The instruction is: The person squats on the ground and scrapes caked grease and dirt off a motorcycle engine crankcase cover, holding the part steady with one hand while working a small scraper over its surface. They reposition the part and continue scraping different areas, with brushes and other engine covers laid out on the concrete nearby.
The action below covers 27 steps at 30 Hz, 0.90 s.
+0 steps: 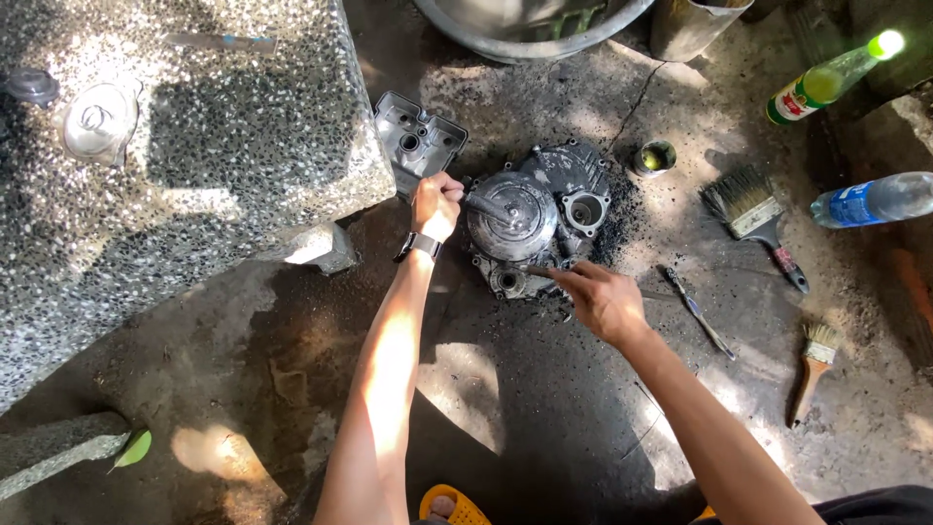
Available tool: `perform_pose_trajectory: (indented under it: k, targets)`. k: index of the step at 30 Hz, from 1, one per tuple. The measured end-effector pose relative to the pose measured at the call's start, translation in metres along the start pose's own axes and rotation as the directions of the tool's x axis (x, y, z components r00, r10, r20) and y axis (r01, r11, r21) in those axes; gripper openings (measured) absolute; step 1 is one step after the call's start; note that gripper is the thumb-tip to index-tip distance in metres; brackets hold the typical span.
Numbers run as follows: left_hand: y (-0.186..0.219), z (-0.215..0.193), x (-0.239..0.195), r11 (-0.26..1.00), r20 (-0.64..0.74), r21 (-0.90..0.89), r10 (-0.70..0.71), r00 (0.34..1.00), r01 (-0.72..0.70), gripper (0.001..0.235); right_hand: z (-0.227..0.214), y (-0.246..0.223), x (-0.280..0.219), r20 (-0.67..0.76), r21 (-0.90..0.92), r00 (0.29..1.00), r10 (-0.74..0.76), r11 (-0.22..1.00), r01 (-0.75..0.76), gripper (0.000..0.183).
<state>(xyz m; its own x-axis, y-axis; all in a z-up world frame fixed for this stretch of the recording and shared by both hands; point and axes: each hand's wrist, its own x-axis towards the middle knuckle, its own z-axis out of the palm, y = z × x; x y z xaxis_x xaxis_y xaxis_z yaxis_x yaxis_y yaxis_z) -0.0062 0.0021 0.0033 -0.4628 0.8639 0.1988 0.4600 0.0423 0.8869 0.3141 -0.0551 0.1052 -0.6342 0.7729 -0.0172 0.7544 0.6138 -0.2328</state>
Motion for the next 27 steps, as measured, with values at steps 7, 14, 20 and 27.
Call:
perform_pose_trajectory:
  k: [7, 14, 20, 27]
  targets:
    - [-0.006, 0.002, 0.0, 1.0, -0.002, -0.016, 0.014, 1.0, -0.014, 0.016, 0.017, 0.036, -0.012, -0.091, 0.069, 0.996, -0.018, 0.997, 0.024, 0.023]
    - [-0.008, 0.003, -0.002, 0.998, 0.031, -0.06, 0.015, 0.999, -0.013, 0.019, 0.011, 0.025, 0.002, -0.112, 0.067, 0.985, -0.128, 0.988, 0.136, 0.025]
    - [-0.009, 0.003, -0.001, 0.997, 0.017, -0.068, 0.029, 0.999, -0.028, 0.02, 0.02, 0.023, 0.01, -0.18, 0.103, 0.968, -0.177, 0.975, 0.197, 0.025]
    - [0.001, -0.001, -0.001, 0.998, 0.018, -0.06, 0.026, 1.0, -0.025, 0.021, -0.016, 0.018, 0.006, -0.063, 0.06, 0.991, -0.116, 0.991, 0.12, 0.035]
